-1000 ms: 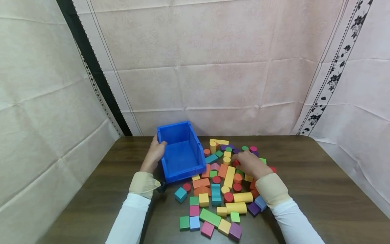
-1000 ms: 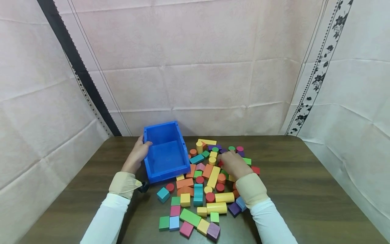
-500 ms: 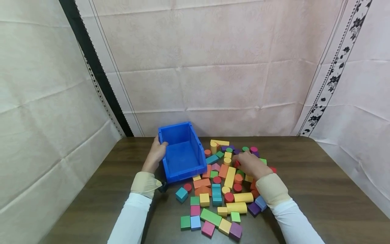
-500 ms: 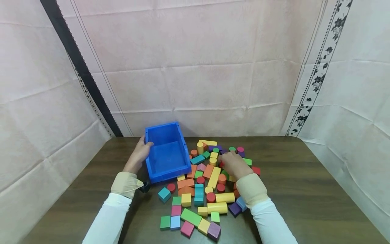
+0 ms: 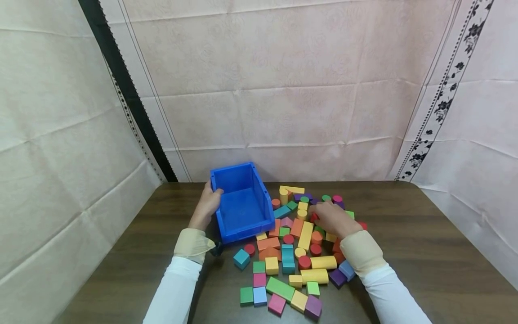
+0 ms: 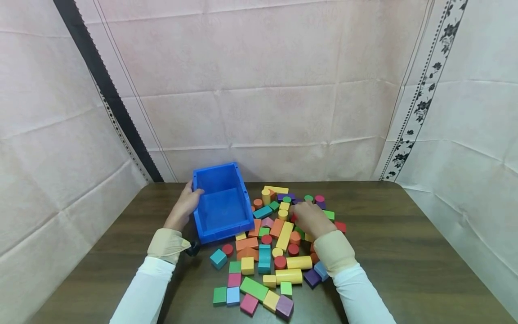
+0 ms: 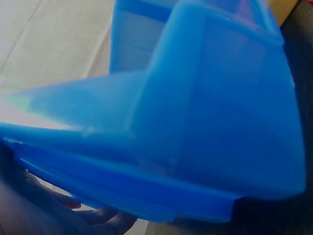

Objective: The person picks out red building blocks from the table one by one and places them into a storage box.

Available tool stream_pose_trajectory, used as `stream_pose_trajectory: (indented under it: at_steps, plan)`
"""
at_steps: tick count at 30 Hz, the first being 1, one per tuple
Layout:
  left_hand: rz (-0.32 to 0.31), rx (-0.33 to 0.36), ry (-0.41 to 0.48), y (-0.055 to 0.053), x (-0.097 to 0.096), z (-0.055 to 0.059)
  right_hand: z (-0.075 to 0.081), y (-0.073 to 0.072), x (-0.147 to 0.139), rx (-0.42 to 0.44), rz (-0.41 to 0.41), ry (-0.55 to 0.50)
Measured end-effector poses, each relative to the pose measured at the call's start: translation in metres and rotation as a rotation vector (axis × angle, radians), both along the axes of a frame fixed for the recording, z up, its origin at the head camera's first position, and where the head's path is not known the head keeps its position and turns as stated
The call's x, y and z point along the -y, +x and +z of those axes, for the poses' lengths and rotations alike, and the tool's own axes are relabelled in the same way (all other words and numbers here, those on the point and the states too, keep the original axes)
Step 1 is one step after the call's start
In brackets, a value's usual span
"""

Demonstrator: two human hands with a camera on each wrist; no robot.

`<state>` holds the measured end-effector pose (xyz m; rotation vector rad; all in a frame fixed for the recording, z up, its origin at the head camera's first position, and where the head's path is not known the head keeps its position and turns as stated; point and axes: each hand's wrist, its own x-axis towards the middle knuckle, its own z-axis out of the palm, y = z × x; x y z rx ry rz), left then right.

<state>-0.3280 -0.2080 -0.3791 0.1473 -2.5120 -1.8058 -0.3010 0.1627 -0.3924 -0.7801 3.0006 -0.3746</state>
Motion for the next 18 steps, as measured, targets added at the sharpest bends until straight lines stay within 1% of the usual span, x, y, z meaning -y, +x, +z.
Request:
stream_pose_trajectory:
  at_steps: [4,10,18]
  plan:
    - [0.005,0.003,-0.004,0.0000,0.0001,-0.0005,-0.0003,-0.0005,0.0002,-0.007,0.004,0.012]
    - [0.007,0.003,-0.005,0.0007,0.0004,-0.0006,-0.0003,-0.0025,-0.0018,-0.039,0.011,0.029]
    - [-0.001,-0.004,-0.009,0.0018,0.0003,-0.0005,0.0033,-0.0005,-0.0020,-0.054,0.007,0.018]
